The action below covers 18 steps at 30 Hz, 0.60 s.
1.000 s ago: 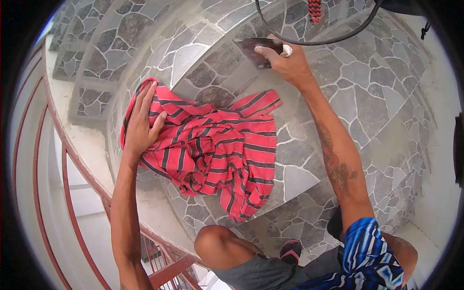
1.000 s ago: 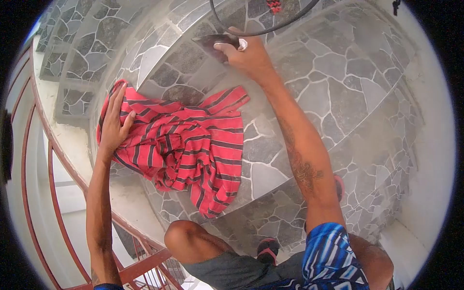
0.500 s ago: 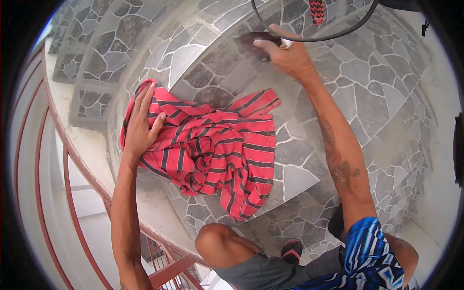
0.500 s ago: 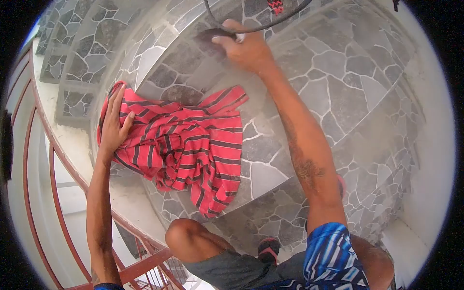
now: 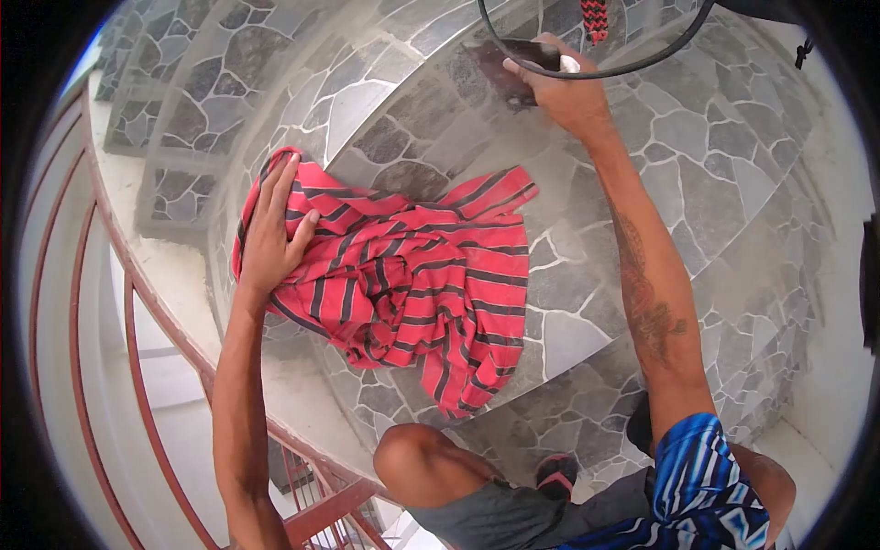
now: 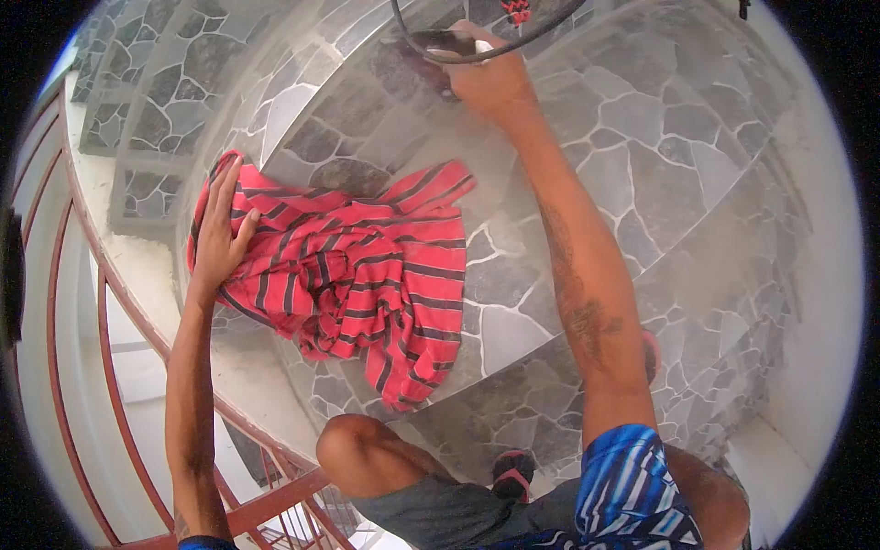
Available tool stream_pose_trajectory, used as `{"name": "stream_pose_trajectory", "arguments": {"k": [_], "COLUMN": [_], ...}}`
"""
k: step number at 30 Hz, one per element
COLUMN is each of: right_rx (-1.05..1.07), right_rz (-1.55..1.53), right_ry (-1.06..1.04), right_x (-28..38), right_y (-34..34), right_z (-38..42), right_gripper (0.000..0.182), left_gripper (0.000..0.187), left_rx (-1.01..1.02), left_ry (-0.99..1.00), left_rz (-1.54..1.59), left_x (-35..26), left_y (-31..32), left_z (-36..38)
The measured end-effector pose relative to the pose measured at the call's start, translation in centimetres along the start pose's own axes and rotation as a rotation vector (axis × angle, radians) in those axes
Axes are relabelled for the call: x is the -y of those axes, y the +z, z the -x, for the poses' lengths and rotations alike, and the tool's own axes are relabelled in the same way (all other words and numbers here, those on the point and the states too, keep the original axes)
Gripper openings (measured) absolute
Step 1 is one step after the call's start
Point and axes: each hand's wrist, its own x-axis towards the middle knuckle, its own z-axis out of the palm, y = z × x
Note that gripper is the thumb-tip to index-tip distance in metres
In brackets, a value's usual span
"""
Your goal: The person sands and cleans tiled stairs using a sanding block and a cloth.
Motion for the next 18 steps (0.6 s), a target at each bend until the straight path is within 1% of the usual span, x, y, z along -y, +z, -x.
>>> {"name": "stream_pose_trajectory", "arguments": {"k": [1, 2, 5, 9, 10, 13, 14, 17, 18], "right_rx": [0.059, 0.091, 0.156, 0.065, -0.008, 0.143, 0.071, 0.116, 0.174], "right_rz": [-0.046, 0.015, 0.072, -0.165, 0.001, -0.058, -0.078, 0.008, 0.085], "right_ry": [0.028, 0.098, 0.178, 0.147, 0.153, 0.039, -0.006, 0.17, 0.108], "right_x": [0.7, 1.9, 2.0, 1.6, 0.3, 0.3, 0.7, 2.2, 1.4], "right_y": [-0.6, -0.1, -0.7, 0.6, 1.6, -0.5, -0.5, -0.5, -1.0], "right_z": [-0.5, 0.4, 0.2, 0.4, 0.7, -1.4, -1.5, -0.3, -0.8], "right_gripper": [0.021, 0.018, 0.046, 0.026, 0.023, 0.022, 0.022, 0.021, 0.019], "left_gripper": [0.068, 0.068, 0.068, 0.069, 0.07, 0.07, 0.07, 0.07, 0.07], "left_rx": [-0.004, 0.0, 0.001, 0.0, -0.006, -0.012, -0.007, -0.011, -0.014], "left_ry": [0.002, 0.003, -0.009, 0.0, 0.008, 0.02, 0.019, 0.028, 0.029], "left_rz": [0.004, -0.001, 0.009, 0.004, -0.008, -0.011, -0.014, -0.006, -0.002], "left_x": [-0.1, 0.0, -0.2, 0.1, 0.3, 0.5, 0.5, 0.3, 0.3], "left_y": [0.0, 0.0, 0.0, 0.1, 0.2, 0.2, 0.1, 0.1, 0.2], "left_z": [-0.1, -0.3, -0.3, -0.2, -0.2, 0.0, 0.1, -0.2, -0.2]}}
